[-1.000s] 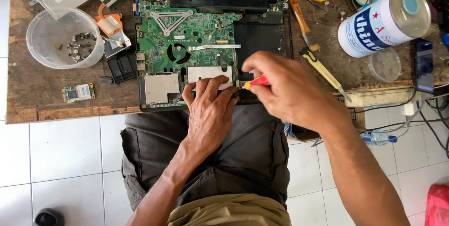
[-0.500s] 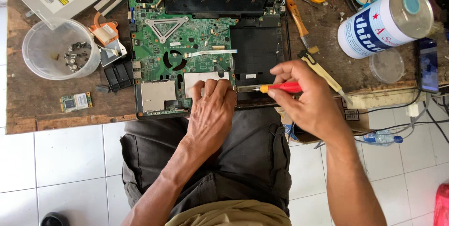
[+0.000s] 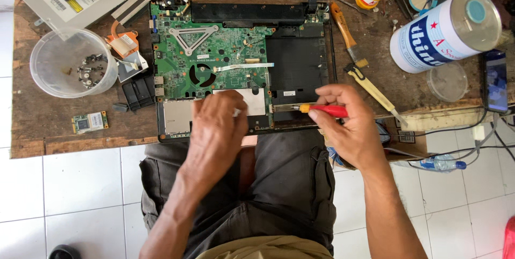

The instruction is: The person uses a screwdriver to remove screws from a circuit board inside an open electronic device. They place the removed screws into a small plastic container and continue unscrewing components from the board.

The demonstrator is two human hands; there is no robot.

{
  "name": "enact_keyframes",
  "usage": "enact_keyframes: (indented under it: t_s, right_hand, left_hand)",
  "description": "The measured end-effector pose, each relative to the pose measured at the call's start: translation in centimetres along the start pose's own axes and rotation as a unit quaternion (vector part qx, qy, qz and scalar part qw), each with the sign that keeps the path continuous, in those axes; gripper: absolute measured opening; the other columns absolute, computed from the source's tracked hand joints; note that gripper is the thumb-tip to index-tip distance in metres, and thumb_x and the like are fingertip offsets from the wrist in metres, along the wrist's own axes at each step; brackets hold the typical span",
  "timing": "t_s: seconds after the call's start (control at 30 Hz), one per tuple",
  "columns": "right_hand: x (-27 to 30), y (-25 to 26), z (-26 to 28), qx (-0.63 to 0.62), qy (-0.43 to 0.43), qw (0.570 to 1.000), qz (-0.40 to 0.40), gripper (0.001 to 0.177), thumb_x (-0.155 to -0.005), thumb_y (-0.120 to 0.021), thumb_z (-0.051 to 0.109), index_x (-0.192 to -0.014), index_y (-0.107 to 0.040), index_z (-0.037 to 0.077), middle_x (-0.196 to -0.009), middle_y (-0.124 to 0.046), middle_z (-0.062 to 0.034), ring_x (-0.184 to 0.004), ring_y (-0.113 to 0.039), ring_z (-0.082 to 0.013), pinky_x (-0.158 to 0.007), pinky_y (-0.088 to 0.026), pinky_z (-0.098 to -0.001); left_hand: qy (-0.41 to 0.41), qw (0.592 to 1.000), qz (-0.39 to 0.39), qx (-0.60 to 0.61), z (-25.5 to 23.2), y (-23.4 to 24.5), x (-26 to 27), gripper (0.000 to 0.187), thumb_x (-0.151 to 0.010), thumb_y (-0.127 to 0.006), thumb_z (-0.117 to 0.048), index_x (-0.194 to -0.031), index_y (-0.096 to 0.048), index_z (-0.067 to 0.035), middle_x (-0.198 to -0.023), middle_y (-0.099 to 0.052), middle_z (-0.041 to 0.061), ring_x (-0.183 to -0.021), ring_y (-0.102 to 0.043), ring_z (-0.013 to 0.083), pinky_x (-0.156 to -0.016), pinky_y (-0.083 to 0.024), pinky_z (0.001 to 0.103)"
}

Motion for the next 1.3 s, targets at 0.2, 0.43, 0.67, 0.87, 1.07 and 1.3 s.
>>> enact_keyframes:
  t_s: [0.2,0.43,0.67,0.87,1.07,1.3]
  right_hand:
    - [0.3,-0.5,-1.6,-0.045,-0.029,0.997,-0.057,0.036,-0.098,-0.084,-0.001,-0.13,-0.069,-0.007,-0.1,-0.074,-0.0216,-0.087,-0.073,-0.0231,-0.076,-0.063,-0.0354]
    - [0.5,-1.7,-2.7,-0.136,-0.076,0.98,-0.123,0.026,-0.095,-0.086,-0.001,-0.117,-0.074,-0.008,-0.105,-0.075,-0.0203,-0.086,-0.074,-0.0177,-0.073,-0.067,-0.0295]
    - [-0.4,-2.0,-0.8,-0.151,-0.052,0.981,-0.112,0.018,-0.094,-0.081,-0.009,-0.112,-0.076,-0.008,-0.116,-0.072,-0.0224,-0.103,-0.07,-0.0223,-0.081,-0.066,-0.0331]
    - [-0.4,-2.5,-0.2,-0.163,-0.048,0.98,-0.101,0.025,-0.097,-0.079,-0.004,-0.12,-0.071,-0.01,-0.116,-0.073,-0.0252,-0.093,-0.071,-0.0198,-0.081,-0.065,-0.0308]
    - [-0.7,-2.3,0.6,-0.15,-0.025,0.985,-0.077,0.028,-0.101,-0.077,0.001,-0.125,-0.068,-0.011,-0.11,-0.074,-0.0271,-0.084,-0.074,-0.0213,-0.078,-0.067,-0.0333]
    - [-1.5,-2.6,2.5,-0.08,0.032,0.995,-0.052,0.024,-0.103,-0.075,0.0,-0.125,-0.072,-0.008,-0.105,-0.074,-0.0246,-0.089,-0.075,-0.0234,-0.081,-0.067,-0.0367]
  left_hand:
    - [0.068,0.995,-0.011,0.069,0.9,0.5,0.0,0.019,-0.093,-0.073,0.001,-0.099,-0.061,-0.012,-0.081,-0.063,0.007,-0.078,-0.067,0.0355,-0.082,-0.048,0.045]
    - [0.071,0.995,-0.003,0.063,0.9,0.7,-0.5,0.019,-0.094,-0.073,0.0,-0.101,-0.061,-0.013,-0.081,-0.062,0.007,-0.081,-0.066,0.0328,-0.083,-0.048,0.044]
    - [0.07,0.995,-0.006,0.064,0.4,1.0,-0.9,0.02,-0.097,-0.072,0.002,-0.111,-0.07,-0.011,-0.094,-0.07,0.007,-0.089,-0.067,0.0315,-0.084,-0.049,0.042]
    - [0.06,0.997,-0.006,0.049,0.2,1.1,-1.0,0.009,-0.104,-0.068,0.001,-0.106,-0.073,-0.007,-0.096,-0.069,0.011,-0.092,-0.066,0.0376,-0.087,-0.049,0.044]
    - [0.056,0.997,-0.013,0.042,0.7,0.1,-1.0,0.003,-0.107,-0.075,-0.013,-0.106,-0.078,-0.014,-0.095,-0.068,0.003,-0.093,-0.068,0.0303,-0.092,-0.049,0.041]
    - [0.025,0.998,0.047,-0.034,-1.7,0.4,-2.4,0.011,-0.107,-0.078,-0.021,-0.099,-0.079,-0.014,-0.086,-0.071,0.003,-0.089,-0.07,0.0225,-0.105,-0.044,0.049]
Point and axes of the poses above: each hand's wrist, its own x-axis away from the middle knuckle, its own y-axis out of the back of the hand, z = x × y, the point moved 2 cm from there along -x, towards the middle knuckle
